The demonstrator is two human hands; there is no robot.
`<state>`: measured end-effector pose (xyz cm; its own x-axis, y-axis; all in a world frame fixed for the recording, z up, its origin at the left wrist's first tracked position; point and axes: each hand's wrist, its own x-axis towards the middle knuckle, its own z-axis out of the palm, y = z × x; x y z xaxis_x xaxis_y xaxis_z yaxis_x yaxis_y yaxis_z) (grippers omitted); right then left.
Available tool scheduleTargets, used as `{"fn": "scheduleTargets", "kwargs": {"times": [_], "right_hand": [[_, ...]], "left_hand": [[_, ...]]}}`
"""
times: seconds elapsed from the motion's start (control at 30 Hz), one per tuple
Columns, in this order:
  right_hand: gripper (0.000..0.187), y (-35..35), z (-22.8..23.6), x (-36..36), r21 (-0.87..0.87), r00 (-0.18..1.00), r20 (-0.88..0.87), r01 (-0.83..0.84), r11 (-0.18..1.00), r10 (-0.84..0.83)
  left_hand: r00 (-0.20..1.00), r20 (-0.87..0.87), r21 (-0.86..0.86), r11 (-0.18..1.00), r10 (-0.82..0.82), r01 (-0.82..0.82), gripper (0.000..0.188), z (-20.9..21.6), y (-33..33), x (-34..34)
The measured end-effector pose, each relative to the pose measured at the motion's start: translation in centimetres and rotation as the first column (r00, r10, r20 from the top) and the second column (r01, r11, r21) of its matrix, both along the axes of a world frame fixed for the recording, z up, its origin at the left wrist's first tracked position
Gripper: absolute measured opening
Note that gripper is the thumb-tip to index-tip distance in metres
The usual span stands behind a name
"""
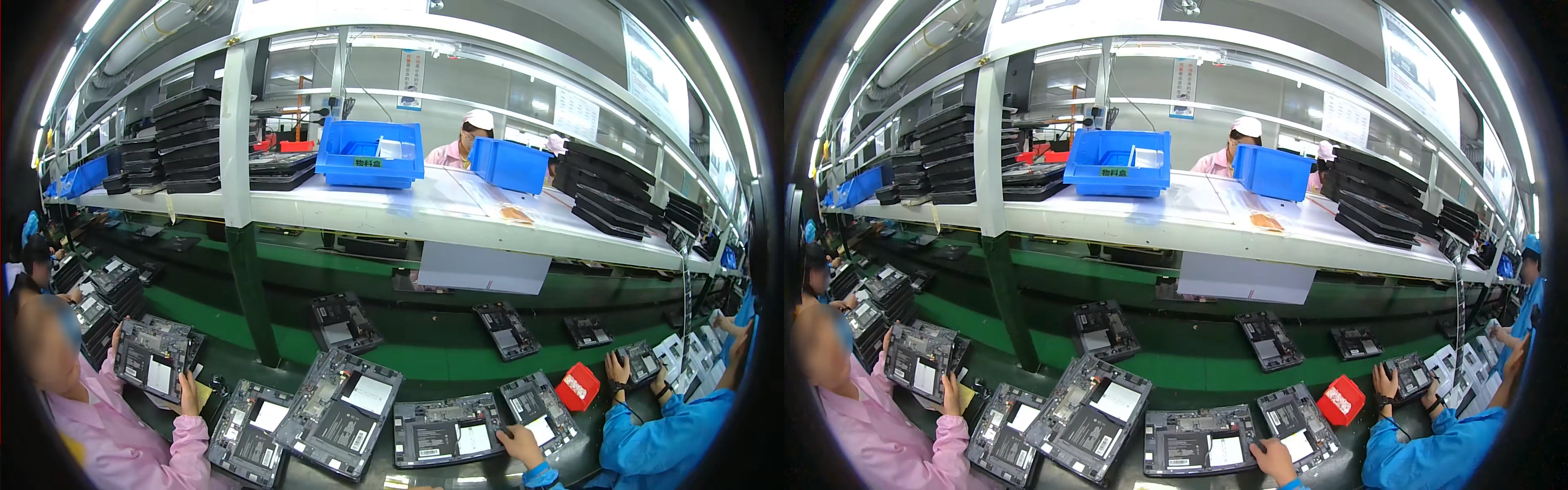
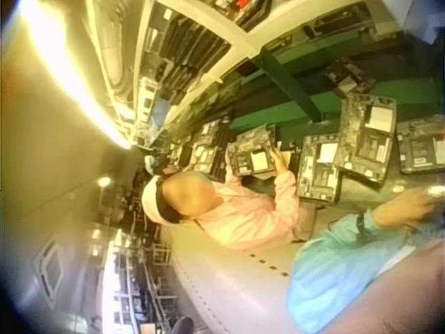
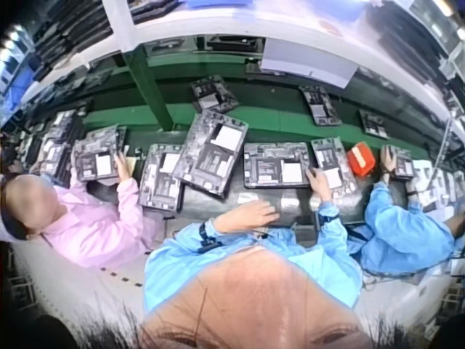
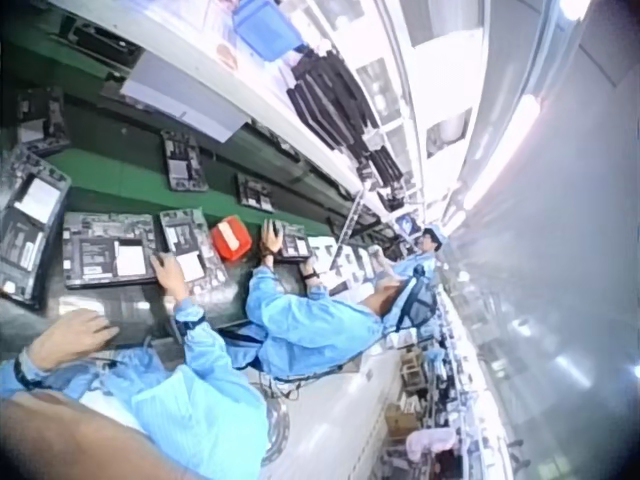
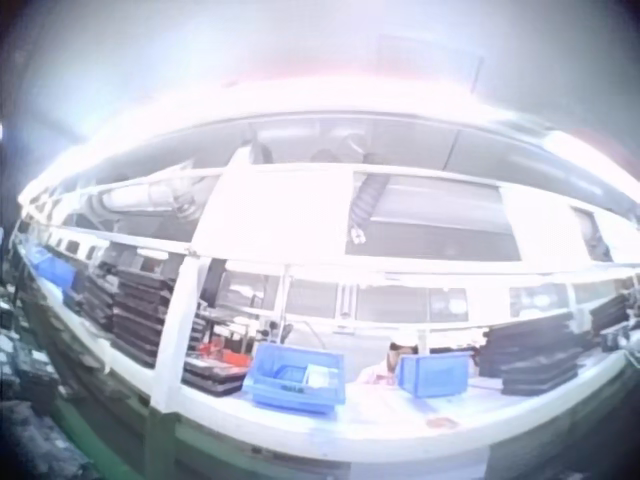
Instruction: The person assembles tablet computers on an assembly line by peeling adhesive tape strips and applying them onto internal components using a tool and their fingers, then moving completed tablets along the conveyor.
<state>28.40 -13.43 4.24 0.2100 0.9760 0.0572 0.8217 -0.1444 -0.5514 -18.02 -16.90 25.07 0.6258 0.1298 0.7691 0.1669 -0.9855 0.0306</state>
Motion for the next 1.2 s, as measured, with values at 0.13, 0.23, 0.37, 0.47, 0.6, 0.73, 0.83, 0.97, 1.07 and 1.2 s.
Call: {"fn": "scheduleTargets", "kwargs": {"times": [0.13,0.23,0.37,0.47,0.6,0.73,0.83,0.97,1.07,1.2], "right_hand": [[0.020,0.7,12.2,-5.1,0.321,0.934,0.295,-0.297,0.899,0.202],[0.013,1.7,24.1,-9.6,0.669,0.879,0.339,-0.476,0.571,0.335],[0.019,6.8,35.6,-14.9,0.819,0.862,0.471,-0.506,0.272,0.186],[0.030,12.9,38.8,-16.3,0.803,0.820,0.572,-0.565,0.190,0.020],[0.033,17.1,38.6,-15.6,0.694,0.777,0.621,-0.605,0.390,0.102],[0.034,17.0,39.5,-17.5,0.715,0.775,0.602,-0.631,0.302,0.194],[0.034,18.8,39.6,-17.9,0.697,0.748,0.579,-0.660,0.279,0.323],[0.049,19.7,40.4,-17.5,0.670,0.744,0.478,-0.653,0.354,0.468],[0.066,21.3,41.1,-17.0,0.666,0.708,0.466,-0.675,0.316,0.530],[0.058,21.7,41.2,-16.9,0.644,0.693,0.364,-0.670,0.369,0.622]], "left_hand": [[0.996,0.071,0.013,0.998,0.053,-0.054,0.032,2.7,-2.2,2.9],[0.990,0.118,0.023,0.997,0.076,-0.079,0.033,4.0,-3.2,4.3],[0.774,0.479,-0.087,0.899,0.415,-0.429,0.009,11.4,4.6,3.9],[0.633,0.519,-0.057,0.762,0.574,-0.645,0.028,13.7,11.5,3.7],[0.574,0.386,0.044,0.607,0.722,-0.793,0.039,15.2,18.8,3.1],[0.687,0.190,0.002,0.700,0.701,-0.714,0.042,16.7,21.1,1.7],[0.743,0.213,0.009,0.760,0.634,-0.650,0.035,16.7,23.9,2.4],[0.779,0.199,0.038,0.790,0.594,-0.612,0.029,18.0,25.2,3.3],[0.781,0.100,0.022,0.783,0.616,-0.621,0.026,20.0,26.1,3.3],[0.824,-0.087,-0.009,0.827,0.559,-0.562,0.026,22.1,27.2,2.5]]}}
